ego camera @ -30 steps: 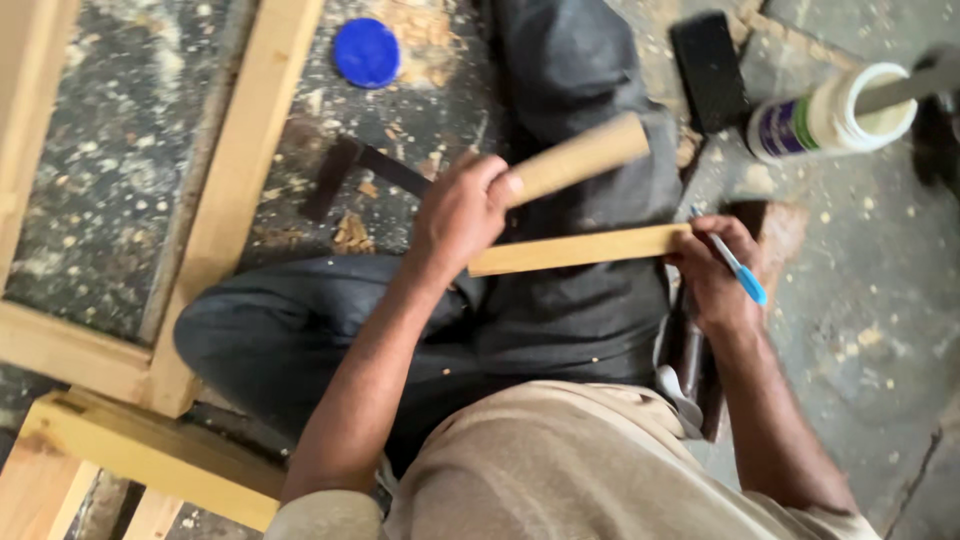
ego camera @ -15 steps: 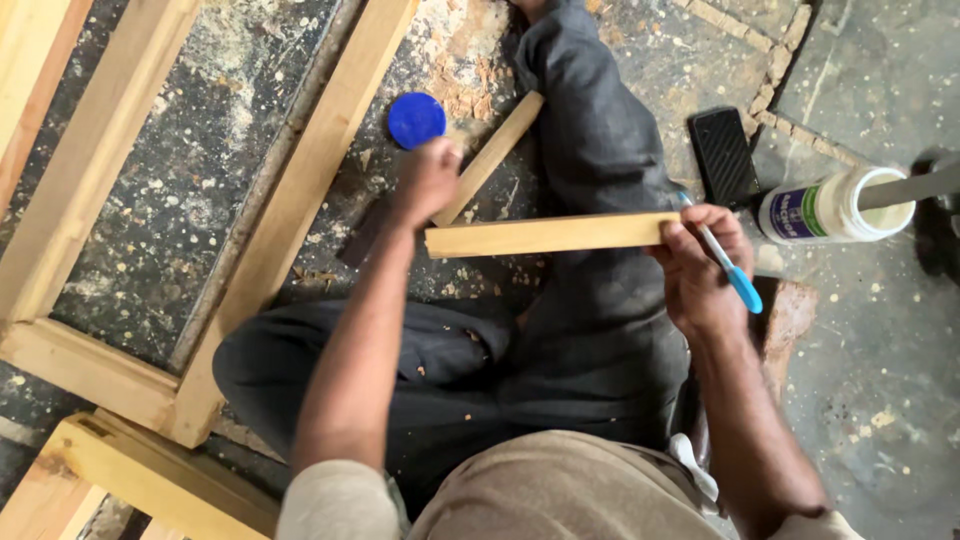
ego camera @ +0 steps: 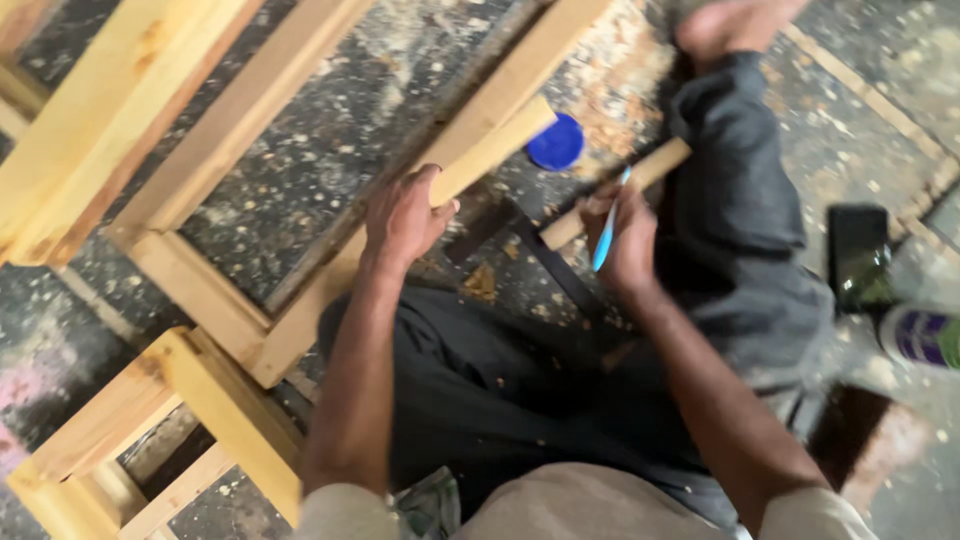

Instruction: The person sits on the floor and uses a blue marker and a metal square to mark measurements on small wooden planks. They repeatedly align the square, draw lines, and reposition the planks to mark multiple pieces.

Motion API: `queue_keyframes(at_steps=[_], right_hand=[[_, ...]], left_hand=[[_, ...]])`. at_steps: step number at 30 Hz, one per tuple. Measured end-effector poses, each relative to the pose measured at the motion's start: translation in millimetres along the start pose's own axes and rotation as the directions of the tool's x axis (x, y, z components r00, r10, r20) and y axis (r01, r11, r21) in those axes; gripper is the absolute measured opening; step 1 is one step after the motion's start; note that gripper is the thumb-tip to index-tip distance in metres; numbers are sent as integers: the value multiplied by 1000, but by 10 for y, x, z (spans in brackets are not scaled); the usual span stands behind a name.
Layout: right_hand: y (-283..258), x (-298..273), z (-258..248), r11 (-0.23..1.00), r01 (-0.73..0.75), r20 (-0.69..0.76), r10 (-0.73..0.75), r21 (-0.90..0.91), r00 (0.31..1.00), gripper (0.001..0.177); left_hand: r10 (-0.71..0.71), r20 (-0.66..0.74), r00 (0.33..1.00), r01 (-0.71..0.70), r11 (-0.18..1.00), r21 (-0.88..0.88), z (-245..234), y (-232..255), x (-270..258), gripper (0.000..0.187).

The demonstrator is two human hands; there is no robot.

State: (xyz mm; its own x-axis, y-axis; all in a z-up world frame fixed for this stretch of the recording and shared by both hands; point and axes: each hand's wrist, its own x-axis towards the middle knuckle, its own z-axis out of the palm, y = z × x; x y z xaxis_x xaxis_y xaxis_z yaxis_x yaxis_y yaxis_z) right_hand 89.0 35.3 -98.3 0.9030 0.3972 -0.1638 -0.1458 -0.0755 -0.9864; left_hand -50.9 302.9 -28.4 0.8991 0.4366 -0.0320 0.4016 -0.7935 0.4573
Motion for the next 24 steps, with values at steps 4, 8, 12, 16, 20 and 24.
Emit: queue_keyframes(at_steps=[4, 8, 12, 16, 20, 24], right_hand=[[398, -551, 118, 463, 372, 347, -143, -805, 927, 43], [516, -494, 180, 353, 320, 338, -11, -879, 941, 47], [478, -470, 253, 356, 327, 348, -4, -875, 937, 49], [286, -499, 357, 420, 225, 296, 112, -879, 949, 49], [141, -579, 468, 439, 196, 292, 162, -877, 943, 60], [54, -582, 494, 481, 194, 356, 272, -855, 894, 43]], left_hand=[[-193, -117, 974, 182, 978, -101, 279, -611, 88, 56], [-231, -122, 965, 204, 957, -205, 395, -845, 133, 56], [-256, -53, 965, 255, 966, -31, 429, -829, 186, 51], [-267, -16, 964, 267, 964, -8, 421, -802, 184, 59], [-309, 52, 950, 309, 951, 5, 334, -792, 184, 65], [-396, -15, 918, 390, 910, -141, 214, -848, 156, 51]])
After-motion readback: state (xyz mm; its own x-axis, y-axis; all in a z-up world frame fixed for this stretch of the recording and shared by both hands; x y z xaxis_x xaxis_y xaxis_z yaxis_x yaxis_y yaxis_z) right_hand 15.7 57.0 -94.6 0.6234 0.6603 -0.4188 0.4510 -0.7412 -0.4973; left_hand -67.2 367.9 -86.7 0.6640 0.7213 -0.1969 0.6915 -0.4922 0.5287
